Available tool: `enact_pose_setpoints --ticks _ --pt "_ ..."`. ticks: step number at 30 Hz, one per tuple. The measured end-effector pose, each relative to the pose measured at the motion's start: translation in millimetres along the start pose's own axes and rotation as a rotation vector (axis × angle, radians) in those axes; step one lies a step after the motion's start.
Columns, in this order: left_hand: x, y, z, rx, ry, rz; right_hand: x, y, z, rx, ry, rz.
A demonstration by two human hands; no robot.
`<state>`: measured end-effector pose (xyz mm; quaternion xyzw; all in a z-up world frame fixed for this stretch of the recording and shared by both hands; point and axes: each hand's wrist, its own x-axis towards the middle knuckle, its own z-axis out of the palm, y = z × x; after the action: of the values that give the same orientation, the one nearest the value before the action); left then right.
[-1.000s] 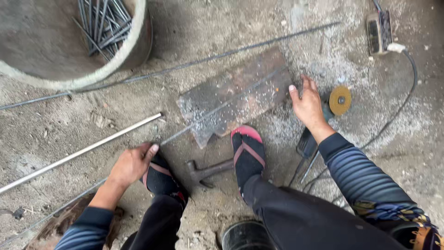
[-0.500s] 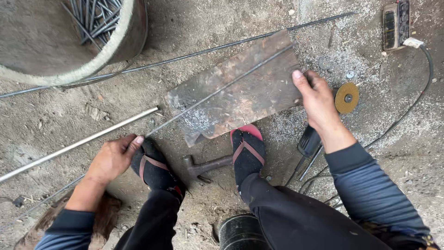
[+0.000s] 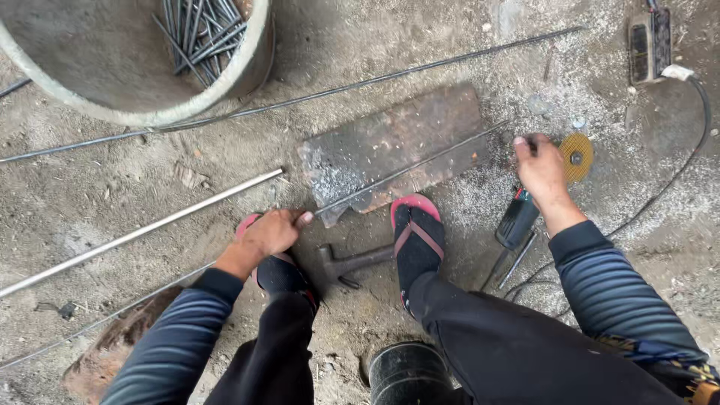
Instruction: The person uses an angle grinder to cut metal rods into shorter pieces. They hold the rods with one hand and operate the grinder with the other, then collect the cut pieces and place them into a bucket.
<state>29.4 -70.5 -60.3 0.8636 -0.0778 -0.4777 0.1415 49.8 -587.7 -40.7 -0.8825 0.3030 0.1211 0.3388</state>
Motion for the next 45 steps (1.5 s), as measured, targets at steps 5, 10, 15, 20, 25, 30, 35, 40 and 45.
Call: enact_pose_setpoints --ticks 5,10,15,20,25,30,35,40,45 --pt "3 1 -30 -0.043 0.263 0.13 -8 27 -13 -0.077 0.13 -0.342" --pt "-38 -23 -131 -1.952 0.398 0.374 -14 43 -14 -0.133 0.11 -0.188" --pt "-27 -3 -185 -2.08 0.606 0.255 -18 33 -9 -0.104 0.057 -0.069" --pt "-34 -8 -200 -2.146 0.746 0.209 -13 41 -1 -0.127 0.058 -0.175" --pt "-63 -30 -241 -2.146 0.692 0.331 -9 69 -22 -0.203 0.107 -0.119" --pt "-3 -50 -318 -1.95 0.803 0.487 -6 83 -24 -0.124 0.112 -0.068" --pt "104 -62 -337 -1.897 0.87 0.351 -13 80 -17 -0.098 0.065 0.009" --pt "123 -77 -316 -2.04 0.874 0.225 -21 76 -13 -0.093 0.042 0.028" --pt "71 -89 -277 -2.171 0.804 0.041 -18 82 -16 0.057 0.014 0.066"
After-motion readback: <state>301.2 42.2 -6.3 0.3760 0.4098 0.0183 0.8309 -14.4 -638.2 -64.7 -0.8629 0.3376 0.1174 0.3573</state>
